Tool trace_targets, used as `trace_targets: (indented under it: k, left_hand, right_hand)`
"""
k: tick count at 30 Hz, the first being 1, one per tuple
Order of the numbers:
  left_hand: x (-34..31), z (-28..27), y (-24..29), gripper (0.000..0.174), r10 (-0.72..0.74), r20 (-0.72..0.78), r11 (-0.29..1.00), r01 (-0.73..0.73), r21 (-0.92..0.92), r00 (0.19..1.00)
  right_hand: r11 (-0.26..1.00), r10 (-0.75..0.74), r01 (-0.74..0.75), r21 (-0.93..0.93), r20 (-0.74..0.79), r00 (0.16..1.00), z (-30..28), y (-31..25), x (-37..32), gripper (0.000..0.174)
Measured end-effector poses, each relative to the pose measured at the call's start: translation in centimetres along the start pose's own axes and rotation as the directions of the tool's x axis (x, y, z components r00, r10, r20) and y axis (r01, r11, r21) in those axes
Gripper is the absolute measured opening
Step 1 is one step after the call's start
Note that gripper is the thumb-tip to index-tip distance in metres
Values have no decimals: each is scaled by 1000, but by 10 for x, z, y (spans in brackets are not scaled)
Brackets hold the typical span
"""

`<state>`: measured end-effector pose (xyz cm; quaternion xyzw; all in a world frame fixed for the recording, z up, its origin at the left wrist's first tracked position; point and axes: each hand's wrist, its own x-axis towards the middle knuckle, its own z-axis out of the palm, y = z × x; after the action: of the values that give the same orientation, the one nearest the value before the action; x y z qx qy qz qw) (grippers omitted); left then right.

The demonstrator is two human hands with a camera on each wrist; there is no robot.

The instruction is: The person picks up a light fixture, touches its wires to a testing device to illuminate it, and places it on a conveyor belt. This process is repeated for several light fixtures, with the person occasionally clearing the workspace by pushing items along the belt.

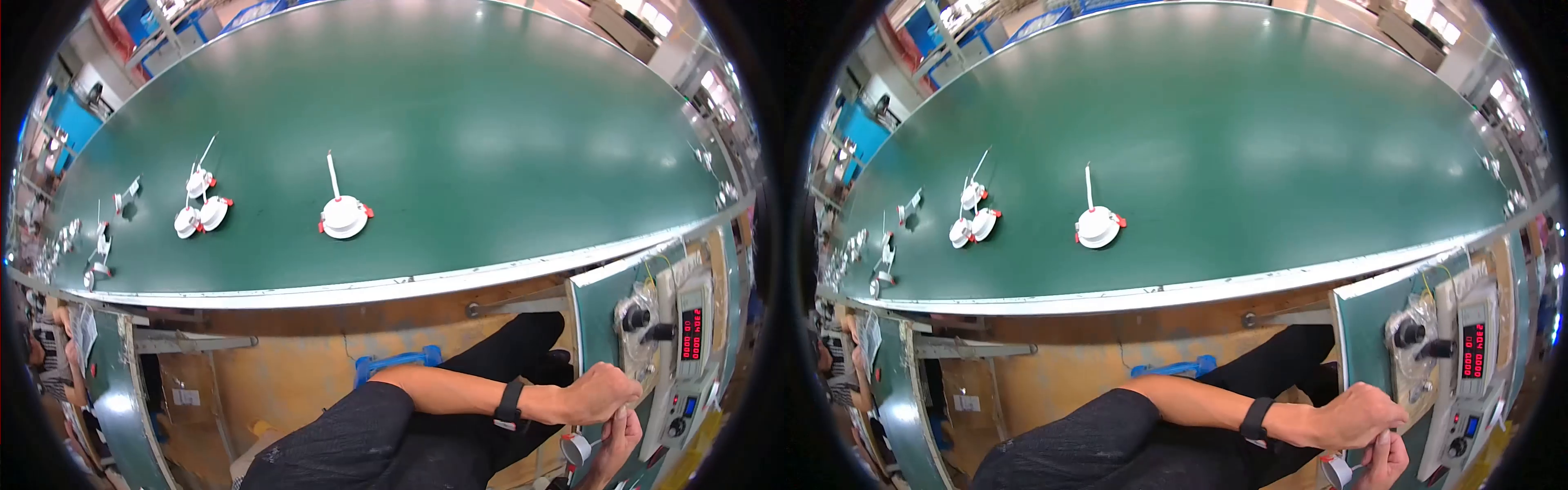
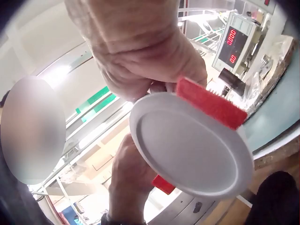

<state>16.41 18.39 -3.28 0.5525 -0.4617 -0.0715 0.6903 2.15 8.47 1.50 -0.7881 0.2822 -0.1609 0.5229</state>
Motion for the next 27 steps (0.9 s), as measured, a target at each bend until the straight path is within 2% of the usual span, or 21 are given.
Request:
trace_targets:
  k: [2,3,4,6,7,10,12,14,15,16,17,18,19,20,22,23,25,26,27]
  left_hand:
    - [2,-10,2,14,-86,-38,989,81,-126,996]
    - [0,-17,9,21,-126,-138,978,100,-183,982]
    - [0,-23,10,24,-153,-130,957,115,-266,980]
    - [-2,-34,7,31,-208,-108,895,145,-422,972]
    - [-2,-35,2,37,-212,-133,900,140,-413,968]
    - [1,-44,1,39,-366,114,734,362,-574,924]
    - [-2,-12,-14,44,-340,81,736,318,-597,937]
    - [-9,-15,-19,53,-303,204,748,365,-555,931]
    - [-12,-23,-15,59,-310,273,770,409,-490,911]
    - [-12,-29,-11,66,-316,340,792,444,-420,886]
    - [-14,-25,-10,70,-342,515,735,565,-374,786]
    - [-27,-12,-15,81,-348,635,532,703,-471,690]
    - [-38,2,-18,74,-315,750,371,803,-467,582]
    - [-15,-3,1,63,-231,880,152,908,-390,416]
    - [-18,22,-10,52,-222,919,-128,925,-358,325]
    - [-17,29,-14,53,-261,910,-168,913,-371,321]
    - [-6,34,-11,57,-227,921,-209,908,-364,317]
    - [0,37,-10,58,-213,926,-226,906,-358,312]
    - [3,41,-11,57,-179,931,-309,880,-360,318]
  right_hand:
    - [1000,19,-19,-13,-11,1000,4,-7,7,34]
    - [969,24,-4,-248,79,997,13,-41,1,18]
    - [965,19,-5,-263,52,998,28,-53,1,19]
    - [958,13,-11,-287,5,1000,50,-66,6,37]
    - [826,-275,298,-479,119,954,56,-61,9,34]
    - [950,84,-78,-302,7,996,46,-60,16,27]
    - [998,-6,1,-65,-78,997,32,-24,25,31]
    - [1000,-2,1,-3,-230,973,20,-19,16,27]
    - [998,-25,34,48,-186,982,5,-20,10,25]
    - [997,10,10,73,-272,962,4,-28,6,29]
    - [993,26,19,116,-367,930,6,-34,9,29]
    - [980,88,-28,198,-301,950,-5,-32,8,30]
    - [966,124,-40,256,-319,940,-11,-29,6,30]
    - [941,160,-51,335,-306,939,-20,-23,11,31]
    - [906,218,-77,416,-302,928,-35,-3,18,32]
    - [913,197,-59,404,-309,930,-39,6,21,32]
    - [922,131,5,388,-323,937,-47,20,26,32]
    - [942,133,-9,335,-349,928,-49,21,22,31]
    - [961,121,-15,276,-370,921,-52,15,21,30]
